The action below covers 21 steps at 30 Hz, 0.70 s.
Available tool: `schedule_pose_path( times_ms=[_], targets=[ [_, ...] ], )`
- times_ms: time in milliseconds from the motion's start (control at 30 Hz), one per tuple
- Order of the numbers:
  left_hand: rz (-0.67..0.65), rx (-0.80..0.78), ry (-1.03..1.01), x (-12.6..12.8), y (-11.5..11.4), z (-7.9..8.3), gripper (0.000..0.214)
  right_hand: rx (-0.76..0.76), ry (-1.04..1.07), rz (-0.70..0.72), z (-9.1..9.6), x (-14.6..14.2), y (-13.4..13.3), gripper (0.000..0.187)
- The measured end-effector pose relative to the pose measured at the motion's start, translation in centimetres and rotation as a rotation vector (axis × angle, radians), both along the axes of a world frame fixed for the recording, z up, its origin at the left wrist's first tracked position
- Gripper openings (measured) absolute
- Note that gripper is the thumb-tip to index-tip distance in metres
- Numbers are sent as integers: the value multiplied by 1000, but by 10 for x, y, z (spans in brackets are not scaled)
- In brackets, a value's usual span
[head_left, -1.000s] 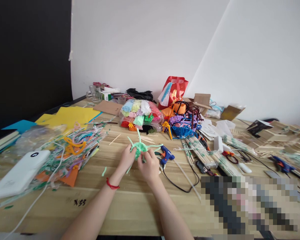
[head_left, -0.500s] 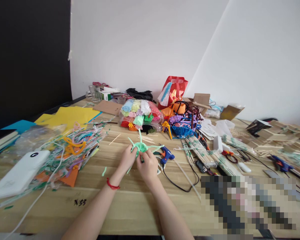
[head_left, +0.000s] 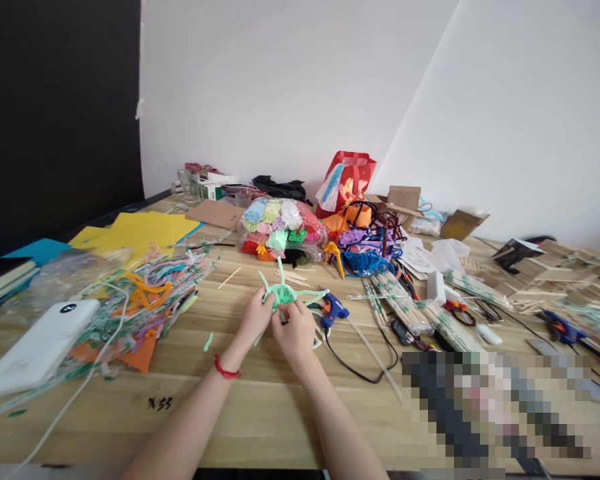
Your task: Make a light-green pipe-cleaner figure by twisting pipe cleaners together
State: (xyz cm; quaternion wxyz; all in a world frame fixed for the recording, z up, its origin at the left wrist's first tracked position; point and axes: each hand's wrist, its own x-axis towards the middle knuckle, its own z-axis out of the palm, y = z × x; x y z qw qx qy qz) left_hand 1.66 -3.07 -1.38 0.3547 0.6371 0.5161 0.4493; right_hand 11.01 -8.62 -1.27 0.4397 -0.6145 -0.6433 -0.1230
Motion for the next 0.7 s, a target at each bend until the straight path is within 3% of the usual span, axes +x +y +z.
schedule_pose_path(
  times_ms=[467, 700],
  targets=[
    [-72, 33, 0, 7, -9, 4, 16, -40, 9, -25, 2, 7, 1, 16],
    [-64, 32, -30, 3, -6, 4, 20, 22, -52, 31, 3, 4, -2, 35]
  ],
)
